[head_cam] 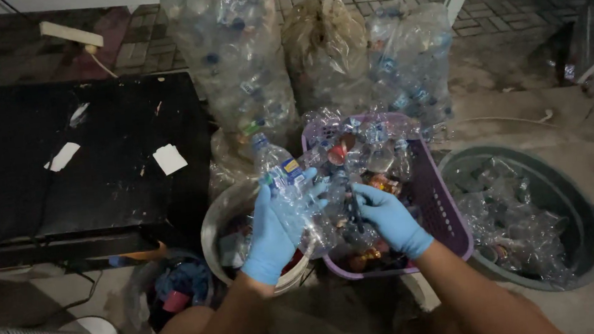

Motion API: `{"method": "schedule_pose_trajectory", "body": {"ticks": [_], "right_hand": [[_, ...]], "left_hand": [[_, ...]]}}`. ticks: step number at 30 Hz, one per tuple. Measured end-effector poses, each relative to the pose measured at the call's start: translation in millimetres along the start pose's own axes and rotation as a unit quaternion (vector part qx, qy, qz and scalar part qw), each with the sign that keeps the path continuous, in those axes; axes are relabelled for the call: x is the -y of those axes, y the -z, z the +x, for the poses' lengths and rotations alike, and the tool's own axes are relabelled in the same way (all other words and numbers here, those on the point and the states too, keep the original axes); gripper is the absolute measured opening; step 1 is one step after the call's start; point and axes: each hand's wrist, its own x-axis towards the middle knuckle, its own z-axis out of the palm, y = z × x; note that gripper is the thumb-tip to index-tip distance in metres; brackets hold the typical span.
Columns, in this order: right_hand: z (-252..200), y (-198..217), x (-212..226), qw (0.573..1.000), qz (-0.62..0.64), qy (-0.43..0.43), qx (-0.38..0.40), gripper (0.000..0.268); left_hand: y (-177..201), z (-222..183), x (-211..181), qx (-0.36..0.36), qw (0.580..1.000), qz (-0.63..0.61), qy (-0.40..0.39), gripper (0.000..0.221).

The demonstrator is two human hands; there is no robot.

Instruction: The person sits on the floor and sorts plastic bottles from a purple basket. They use scissors to cut the labels off the bottles and place the cut pieces into a white bucket. The cleaned bottles are then placed into a green basin.

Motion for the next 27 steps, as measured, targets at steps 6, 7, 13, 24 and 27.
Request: {"method": "schedule_pose_trajectory", "body": {"ticks": [6,7,13,24,27], "right_hand": [[-46,-23,39,0.966,0.206,0.048,0.148,0.036],[-51,-22,45,0.966,0.205,0.048,0.149,0.036],[-76,-22,65,0.931,0.152,0.038,0.33,0.048],[-72,-25,61,0.941,0.099,0.044,0.321,0.044],[-69,-24,51,0.942,0.127,0.018,0.309,0.044]], "left_hand": [[14,6,-1,-0.056,0.995,0.087,-0.004,0.072],[6,1,-3,-0.056,0.995,0.085,-0.005,0.072],[-22,-20,-9,0.001,0.993,0.117,-0.021,0.044],[-7,-20,-1,0.018,0.971,0.218,-0.093,0.042],[-13,-24,0,-0.022,0.972,0.228,-0.061,0.045]]}}
